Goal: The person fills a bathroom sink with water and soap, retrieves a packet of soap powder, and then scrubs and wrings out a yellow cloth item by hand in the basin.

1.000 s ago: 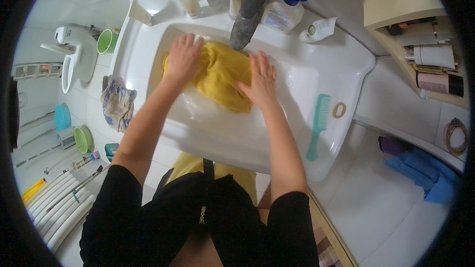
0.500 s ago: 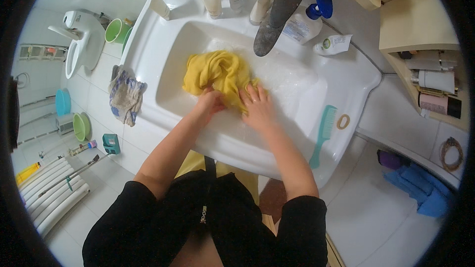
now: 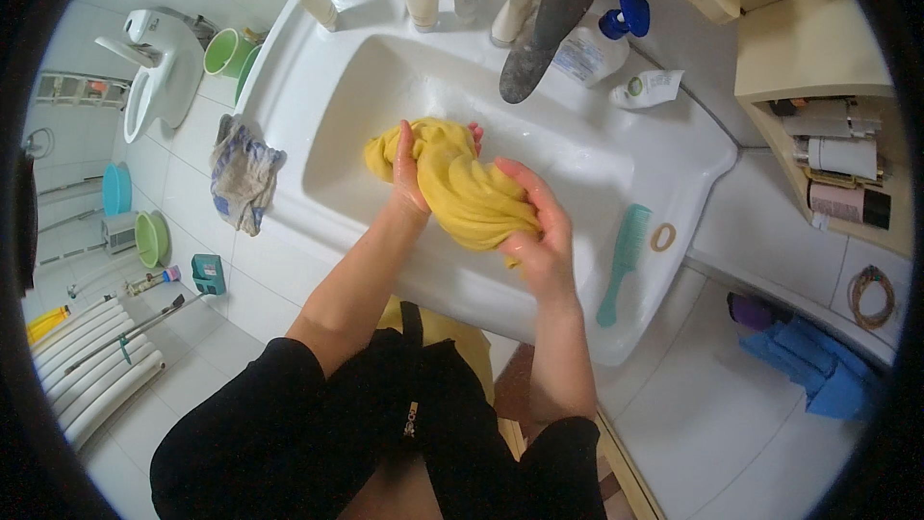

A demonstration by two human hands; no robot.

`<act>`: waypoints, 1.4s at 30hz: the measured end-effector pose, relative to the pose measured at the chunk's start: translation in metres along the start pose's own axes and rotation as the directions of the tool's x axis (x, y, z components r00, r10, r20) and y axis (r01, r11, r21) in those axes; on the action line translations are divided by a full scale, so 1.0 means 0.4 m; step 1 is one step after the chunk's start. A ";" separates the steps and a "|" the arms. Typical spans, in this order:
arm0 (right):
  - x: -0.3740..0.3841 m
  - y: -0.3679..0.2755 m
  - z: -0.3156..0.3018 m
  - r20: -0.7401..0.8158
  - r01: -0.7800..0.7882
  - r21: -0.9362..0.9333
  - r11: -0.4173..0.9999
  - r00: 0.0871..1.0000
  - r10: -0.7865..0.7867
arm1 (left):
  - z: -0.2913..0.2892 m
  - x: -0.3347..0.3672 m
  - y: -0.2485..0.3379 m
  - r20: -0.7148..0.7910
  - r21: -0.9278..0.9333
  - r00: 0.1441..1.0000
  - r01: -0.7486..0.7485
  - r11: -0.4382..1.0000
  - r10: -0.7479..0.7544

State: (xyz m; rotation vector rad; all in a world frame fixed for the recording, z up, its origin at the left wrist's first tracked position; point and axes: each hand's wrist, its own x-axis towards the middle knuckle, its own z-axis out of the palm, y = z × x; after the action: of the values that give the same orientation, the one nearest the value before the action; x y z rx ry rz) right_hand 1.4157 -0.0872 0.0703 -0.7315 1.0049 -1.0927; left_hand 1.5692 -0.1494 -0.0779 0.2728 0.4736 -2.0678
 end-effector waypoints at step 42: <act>0.139 0.311 -0.234 0.238 0.223 -0.865 -0.450 0.971 0.025 | -0.011 0.026 0.078 -0.382 0.743 0.829 0.012 0.670 0.408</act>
State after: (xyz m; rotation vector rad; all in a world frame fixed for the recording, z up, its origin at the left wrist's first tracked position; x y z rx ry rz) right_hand 1.3824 -0.1012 -0.0911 -2.4779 1.7008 0.2575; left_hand 1.5905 -0.1699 -0.0926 1.3424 -0.1121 -1.8336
